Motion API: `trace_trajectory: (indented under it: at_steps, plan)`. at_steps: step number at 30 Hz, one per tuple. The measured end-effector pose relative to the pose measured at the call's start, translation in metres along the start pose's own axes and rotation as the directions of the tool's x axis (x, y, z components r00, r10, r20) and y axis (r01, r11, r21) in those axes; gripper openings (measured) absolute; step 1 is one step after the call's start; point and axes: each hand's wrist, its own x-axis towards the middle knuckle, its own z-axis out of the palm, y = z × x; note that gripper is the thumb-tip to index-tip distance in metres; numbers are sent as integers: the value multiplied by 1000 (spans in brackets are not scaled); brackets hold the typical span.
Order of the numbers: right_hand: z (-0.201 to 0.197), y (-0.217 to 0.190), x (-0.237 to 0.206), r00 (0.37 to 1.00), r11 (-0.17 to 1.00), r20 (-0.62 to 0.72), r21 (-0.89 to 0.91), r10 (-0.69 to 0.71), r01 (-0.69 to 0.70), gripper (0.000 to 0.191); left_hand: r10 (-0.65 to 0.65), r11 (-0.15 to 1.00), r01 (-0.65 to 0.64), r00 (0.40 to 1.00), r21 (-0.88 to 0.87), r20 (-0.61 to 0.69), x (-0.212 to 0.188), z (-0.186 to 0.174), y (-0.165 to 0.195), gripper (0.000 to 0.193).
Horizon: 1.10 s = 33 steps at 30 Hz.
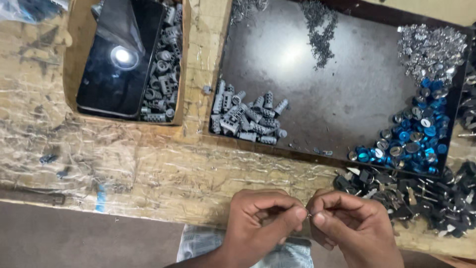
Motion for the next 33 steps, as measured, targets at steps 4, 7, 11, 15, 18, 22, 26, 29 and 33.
trace_trajectory:
  at_steps: [4,7,11,15,18,22,26,29,33]
  plan:
    - [0,1,-9,999,993,3,113,45,-45,16,151,960,-159,987,228,51,0,6,7,11]
    - [6,-8,-14,996,978,68,197,50,-63,16,132,948,-140,990,285,50,-3,10,9,13]
    - [9,-7,-16,997,976,45,208,55,-63,16,118,929,-127,992,349,45,-5,13,8,15]
    - [8,2,-18,998,969,0,241,57,-55,16,130,927,-131,991,350,27,-6,15,6,13]
    - [12,7,-18,994,991,-109,136,23,-8,16,327,819,-313,943,482,57,-8,18,5,9]
    - [25,2,-7,967,983,-217,-155,-134,102,14,455,565,-417,877,712,152,-11,14,5,7]
    - [27,-34,12,986,891,-69,-441,-155,109,16,230,871,-226,972,436,45,-5,0,-3,12]
    - [21,-82,30,953,719,-99,-679,-287,146,15,-19,1000,20,997,15,-77,4,-8,-16,16]
    - [28,-136,115,886,246,31,-956,-463,162,19,49,996,-21,948,92,-314,17,-12,-35,12]
